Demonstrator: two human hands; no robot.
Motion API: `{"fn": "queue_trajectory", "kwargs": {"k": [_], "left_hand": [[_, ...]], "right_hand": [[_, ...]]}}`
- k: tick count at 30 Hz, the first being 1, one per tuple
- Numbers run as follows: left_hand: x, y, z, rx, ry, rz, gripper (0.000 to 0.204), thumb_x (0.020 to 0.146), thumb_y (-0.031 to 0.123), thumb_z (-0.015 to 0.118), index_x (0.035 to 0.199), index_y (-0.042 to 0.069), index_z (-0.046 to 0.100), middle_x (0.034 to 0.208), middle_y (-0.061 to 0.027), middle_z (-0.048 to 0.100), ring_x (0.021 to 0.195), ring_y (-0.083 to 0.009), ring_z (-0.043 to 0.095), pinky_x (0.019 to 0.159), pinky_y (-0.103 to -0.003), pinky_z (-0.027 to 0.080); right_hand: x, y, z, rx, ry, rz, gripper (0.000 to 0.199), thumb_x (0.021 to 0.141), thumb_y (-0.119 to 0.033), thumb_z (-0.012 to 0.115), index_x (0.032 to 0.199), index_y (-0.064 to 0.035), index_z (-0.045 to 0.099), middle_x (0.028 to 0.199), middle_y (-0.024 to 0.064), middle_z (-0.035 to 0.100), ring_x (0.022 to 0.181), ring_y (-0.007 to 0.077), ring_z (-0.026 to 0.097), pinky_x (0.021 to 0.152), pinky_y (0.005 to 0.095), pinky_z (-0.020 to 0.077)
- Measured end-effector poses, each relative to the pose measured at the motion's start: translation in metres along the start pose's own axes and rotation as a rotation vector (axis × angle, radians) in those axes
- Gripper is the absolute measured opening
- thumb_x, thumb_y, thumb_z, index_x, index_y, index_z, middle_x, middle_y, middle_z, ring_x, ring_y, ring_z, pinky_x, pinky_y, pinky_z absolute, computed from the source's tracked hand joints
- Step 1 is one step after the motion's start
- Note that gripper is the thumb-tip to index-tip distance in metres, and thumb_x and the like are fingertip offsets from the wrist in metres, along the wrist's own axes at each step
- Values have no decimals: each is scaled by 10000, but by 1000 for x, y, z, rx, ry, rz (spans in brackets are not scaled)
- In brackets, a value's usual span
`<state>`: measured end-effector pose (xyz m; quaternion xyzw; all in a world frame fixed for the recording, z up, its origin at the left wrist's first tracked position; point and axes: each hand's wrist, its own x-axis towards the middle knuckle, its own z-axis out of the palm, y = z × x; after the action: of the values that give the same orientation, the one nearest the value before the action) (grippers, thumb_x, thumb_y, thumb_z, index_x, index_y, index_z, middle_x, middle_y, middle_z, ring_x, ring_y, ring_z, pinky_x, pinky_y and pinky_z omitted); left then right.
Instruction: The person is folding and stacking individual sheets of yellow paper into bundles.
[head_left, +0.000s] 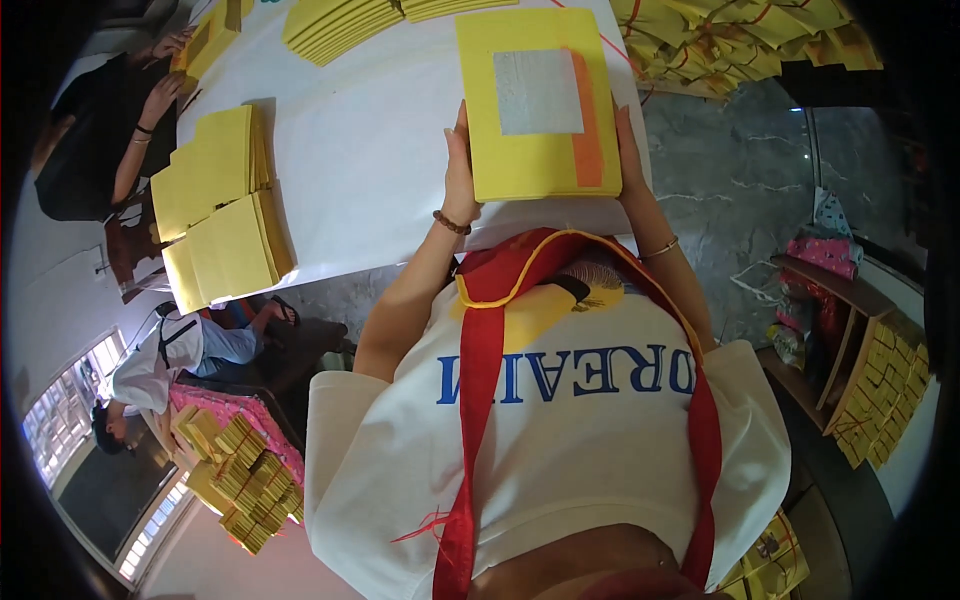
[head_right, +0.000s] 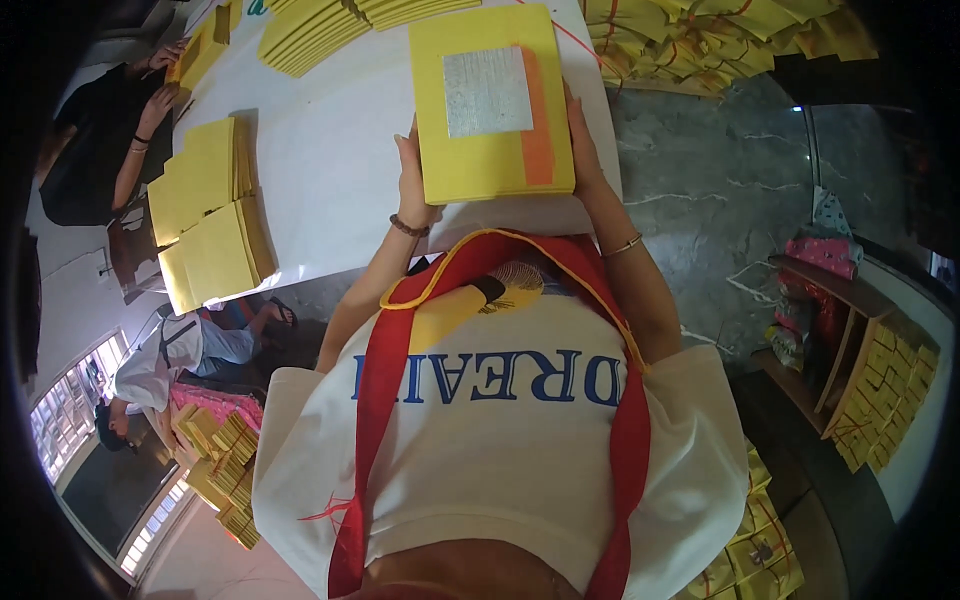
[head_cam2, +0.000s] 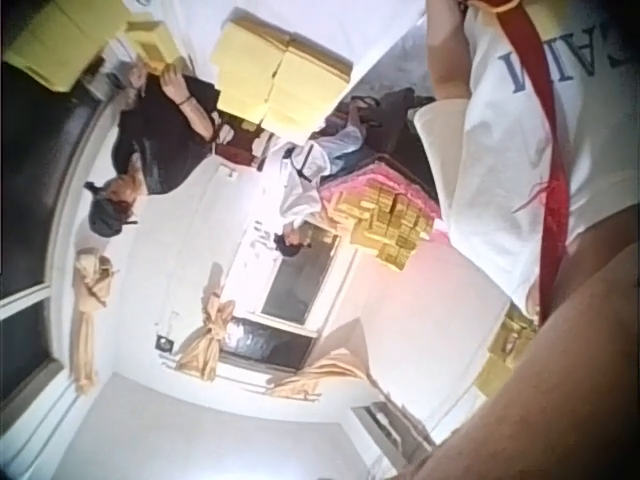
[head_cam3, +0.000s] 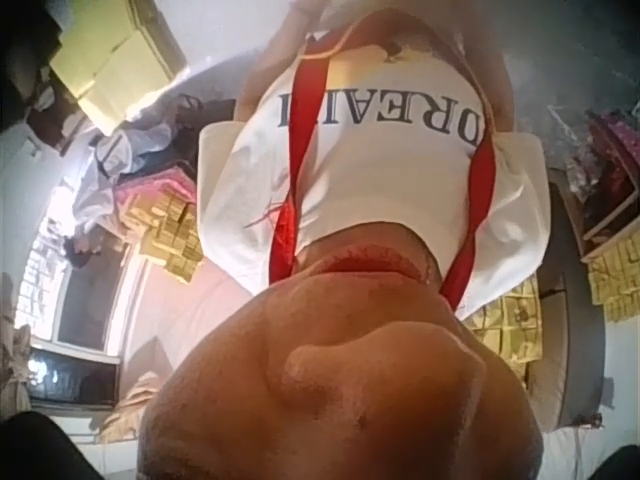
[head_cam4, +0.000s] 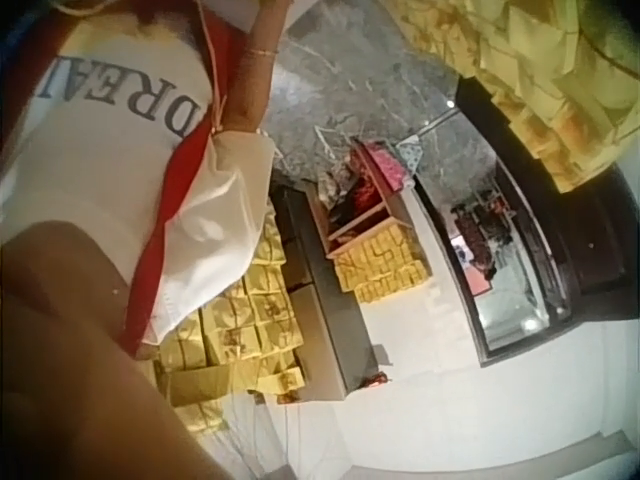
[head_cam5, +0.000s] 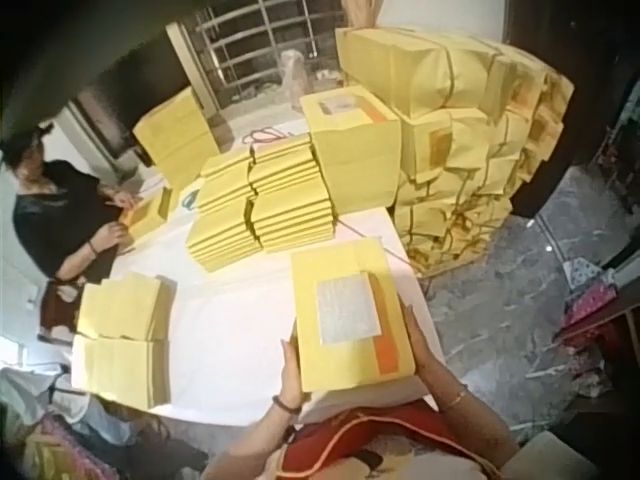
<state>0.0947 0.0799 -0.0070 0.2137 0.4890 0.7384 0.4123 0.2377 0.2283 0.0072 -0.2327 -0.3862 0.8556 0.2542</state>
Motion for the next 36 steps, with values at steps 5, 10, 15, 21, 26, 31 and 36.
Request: {"fn": "queue_trajectory", "kwargs": {"k": [5, 10, 15, 21, 26, 31, 36], "left_hand": [[-2, 1, 5, 3, 13, -7, 695, 939, 549, 179, 1442, 78, 82, 1467, -89, 213, 1317, -212, 270, 1061, -338, 269], [0, 26, 7, 83, -40, 61, 746, 925, 577, 186, 1441, 71, -1, 1505, -80, 85, 1361, -220, 167, 1091, -339, 197], [-4, 34, 17, 113, -72, 17, 783, 912, 603, 188, 1437, 51, 9, 1504, -105, 78, 1368, -218, 151, 1096, -335, 174], [-2, 30, 16, 33, -85, 19, 763, 921, 589, 160, 1436, 57, -23, 1502, -104, 88, 1371, -210, 132, 1094, -326, 179], [-3, 26, 11, 16, -98, 16, 753, 922, 587, 158, 1436, 50, 42, 1497, -118, 99, 1366, -214, 152, 1094, -334, 183], [-2, 17, 7, 45, -71, 42, 734, 926, 581, 173, 1427, 48, 117, 1478, -128, 155, 1350, -219, 188, 1089, -344, 196], [-2, 25, 8, 160, -30, 128, 654, 934, 491, 360, 1402, 53, 230, 1452, -153, 212, 1343, -244, 195, 1083, -368, 193]], "right_hand": [[2, 2, -6, -176, -57, -119, 594, 977, -400, 283, 1443, -88, 90, 1484, 86, 153, 1345, 199, 200, 1083, 320, 222], [2, -5, -9, -100, -1, -142, 620, 972, -404, 300, 1445, -88, 52, 1502, 89, 83, 1361, 210, 168, 1094, 325, 202], [-2, -6, -1, -203, -42, -173, 600, 982, -391, 268, 1444, -86, 37, 1502, 74, 96, 1360, 194, 171, 1097, 317, 200], [-3, -8, 4, -213, -38, -141, 586, 986, -369, 263, 1443, -75, 44, 1496, 69, 121, 1351, 187, 194, 1086, 315, 221], [-3, -9, 2, -229, -8, -102, 696, 878, -172, 461, 1446, -77, 70, 1482, 86, 159, 1344, 207, 216, 1069, 314, 240], [-2, -8, -1, -201, -34, -74, 772, 783, -77, 480, 1446, -75, 85, 1480, 90, 166, 1342, 210, 223, 1065, 318, 248], [0, -4, -14, -315, -37, -116, 789, 779, -82, 494, 1446, -75, 73, 1480, 97, 160, 1337, 228, 233, 1066, 318, 244]]}}
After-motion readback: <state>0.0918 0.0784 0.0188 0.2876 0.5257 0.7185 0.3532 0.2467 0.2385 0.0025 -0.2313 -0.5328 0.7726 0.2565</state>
